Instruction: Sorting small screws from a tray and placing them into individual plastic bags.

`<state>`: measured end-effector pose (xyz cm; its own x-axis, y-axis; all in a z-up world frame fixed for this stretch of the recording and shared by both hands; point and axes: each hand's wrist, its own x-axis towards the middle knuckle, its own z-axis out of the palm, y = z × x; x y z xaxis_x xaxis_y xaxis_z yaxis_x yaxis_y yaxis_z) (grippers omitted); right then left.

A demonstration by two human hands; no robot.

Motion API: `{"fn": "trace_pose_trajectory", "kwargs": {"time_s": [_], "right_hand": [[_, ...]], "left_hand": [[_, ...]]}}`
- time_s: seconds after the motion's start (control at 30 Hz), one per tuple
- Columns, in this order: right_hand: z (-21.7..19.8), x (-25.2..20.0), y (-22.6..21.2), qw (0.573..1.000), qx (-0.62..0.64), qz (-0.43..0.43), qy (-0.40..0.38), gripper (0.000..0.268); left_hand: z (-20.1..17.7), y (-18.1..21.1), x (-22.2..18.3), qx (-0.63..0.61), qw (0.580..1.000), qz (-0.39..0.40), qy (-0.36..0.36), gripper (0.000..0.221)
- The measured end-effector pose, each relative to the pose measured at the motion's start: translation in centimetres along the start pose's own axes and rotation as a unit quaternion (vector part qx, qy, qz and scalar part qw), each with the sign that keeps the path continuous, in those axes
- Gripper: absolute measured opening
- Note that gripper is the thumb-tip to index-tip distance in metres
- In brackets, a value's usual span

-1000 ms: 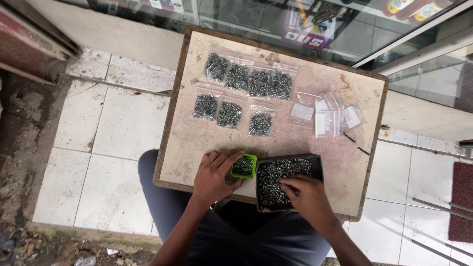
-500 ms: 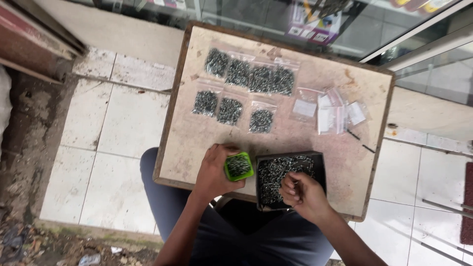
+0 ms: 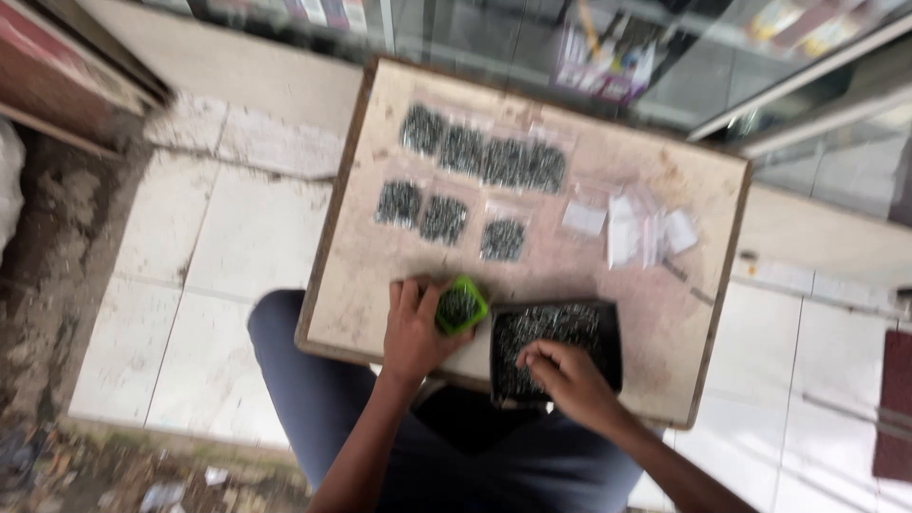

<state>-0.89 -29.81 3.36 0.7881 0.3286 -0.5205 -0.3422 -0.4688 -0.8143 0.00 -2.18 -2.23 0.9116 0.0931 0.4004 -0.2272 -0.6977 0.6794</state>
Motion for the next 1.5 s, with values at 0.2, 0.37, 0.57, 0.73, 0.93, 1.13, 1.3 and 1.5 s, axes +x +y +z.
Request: {"fn": "trace_pose_trajectory", "kwargs": {"time_s": [0.2,0.37,0.57,0.73,0.93,1.13,1.3,1.5], "right_hand": [[-0.7,0.8,-6.6,0.991,0.107,-0.027,-0.073,0.028],[0.5,2.7,-11.9,0.974,-0.082,-0.209,0.019,0.03],[2.5,4.8,-13.4,0.915,-0.22,-0.324,0.1,0.023],[2.4,6.4,-13.5,0.913,-0.241,-0.323,0.07,0.018],[1.7,3.5,-15.5,0.956,-0.034,-0.289,0.043,0.03],[3.3,7.7,-12.1,0.886,0.354,-0.298,-0.039,0.029],[2.9,7.6,-9.6,0.872,0.385,-0.299,-0.048,0.031],[1.5,4.0,-5.5,0.832,0.497,-0.239,-0.06,0.028]], "left_hand": [[0.2,0.0,1.3,-0.024,0.999,-0.019,0.021,0.085],[0.0,-0.6,1.2,-0.077,0.997,-0.026,0.008,0.082],[0.1,-0.7,0.7,-0.048,0.999,-0.014,-0.014,0.084],[-0.3,-0.6,0.7,-0.046,0.999,0.005,-0.012,0.084],[-0.3,-0.4,0.5,-0.04,0.999,0.02,-0.008,0.086],[-1.1,0.1,0.5,-0.044,0.998,0.043,-0.019,0.083],[-1.6,0.7,1.0,-0.064,0.997,0.041,-0.021,0.079],[-0.8,-0.1,0.7,-0.066,0.996,0.057,-0.008,0.073]]}}
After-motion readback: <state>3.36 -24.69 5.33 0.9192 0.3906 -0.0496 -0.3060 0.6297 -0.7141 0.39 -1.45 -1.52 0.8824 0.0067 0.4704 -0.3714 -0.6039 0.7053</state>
